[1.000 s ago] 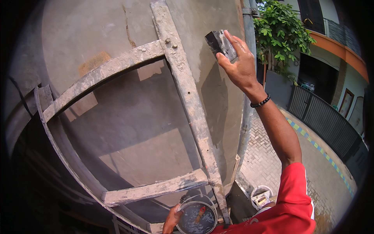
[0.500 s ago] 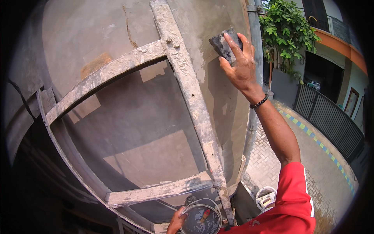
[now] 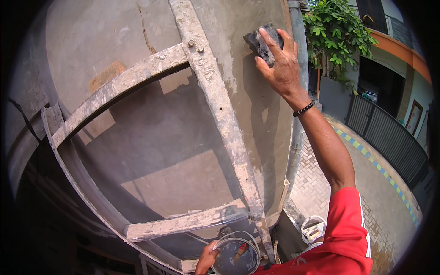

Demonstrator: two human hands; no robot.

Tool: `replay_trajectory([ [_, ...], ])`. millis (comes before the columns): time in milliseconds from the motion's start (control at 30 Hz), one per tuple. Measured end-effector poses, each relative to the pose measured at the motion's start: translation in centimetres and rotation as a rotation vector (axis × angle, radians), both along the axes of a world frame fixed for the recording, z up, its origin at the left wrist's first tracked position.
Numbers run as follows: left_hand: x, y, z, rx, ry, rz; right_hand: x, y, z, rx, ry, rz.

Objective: The person applies and smooths wet plaster onto a vertical wall using a trowel and a bucket of material. They repeatedly dip the trowel into the bucket, spread the plaster over the surface, and use a wooden straightedge to level the applied layer.

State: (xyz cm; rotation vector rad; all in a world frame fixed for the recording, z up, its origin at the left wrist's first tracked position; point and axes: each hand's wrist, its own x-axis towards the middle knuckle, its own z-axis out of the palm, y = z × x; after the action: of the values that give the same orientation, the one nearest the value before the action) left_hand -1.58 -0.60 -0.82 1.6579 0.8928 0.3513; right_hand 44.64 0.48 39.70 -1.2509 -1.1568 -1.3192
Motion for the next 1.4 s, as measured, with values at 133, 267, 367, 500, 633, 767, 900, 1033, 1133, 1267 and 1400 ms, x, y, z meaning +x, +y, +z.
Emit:
replay_trajectory([
  [133,-0.2,0.5,-0.7,-0.007,0.033,0.019,-2.0,3.5,-2.9,-0.029,-0.017,0.031],
  [267,0.5,1.0,-1.7,-0.018,-0.018,-0.032,-3.4,2.6,-14.3,-0.369,-0.187,0.099],
  [367,0.1,0.5,0.1,0.051,0.017,-0.015,-2.9,0.7,-8.6,-0.262,-0.099,0.110],
  [500,1.0,0.1,2.3,0.040,0.093,-0.011,-1.6,1.7,-2.6,-0.069,-0.028,0.037],
  [633,0.3,0.5,0.6,-0.022,0.058,0.021,-4.2,3.9,-11.5,-0.224,-0.200,0.075],
  [767,0.8,0.9,0.7,0.016,0.050,-0.013,-2.5,1.0,-10.1,-0.325,-0.164,0.088],
  [900,1.1,0.3,1.6,0.008,0.053,0.010,-0.7,1.5,-3.1,-0.094,-0.049,0.062],
  [1033,1.2,0.3,2.0,-0.036,0.038,0.024,-4.3,4.1,-11.9,-0.227,-0.154,0.112],
  [1133,1.6,1.1,1.4,-0.024,0.049,-0.018,-2.7,2.5,-14.8,-0.414,-0.269,0.185],
  [1267,1.1,0.1,2.4,-0.041,0.087,0.052,0.5,-0.5,-2.5,-0.072,-0.117,0.090],
  [1400,1.4,-0.8,3.8,-0.089,0.041,0.044,5.4,-1.8,5.9,0.133,-0.037,-0.115],
])
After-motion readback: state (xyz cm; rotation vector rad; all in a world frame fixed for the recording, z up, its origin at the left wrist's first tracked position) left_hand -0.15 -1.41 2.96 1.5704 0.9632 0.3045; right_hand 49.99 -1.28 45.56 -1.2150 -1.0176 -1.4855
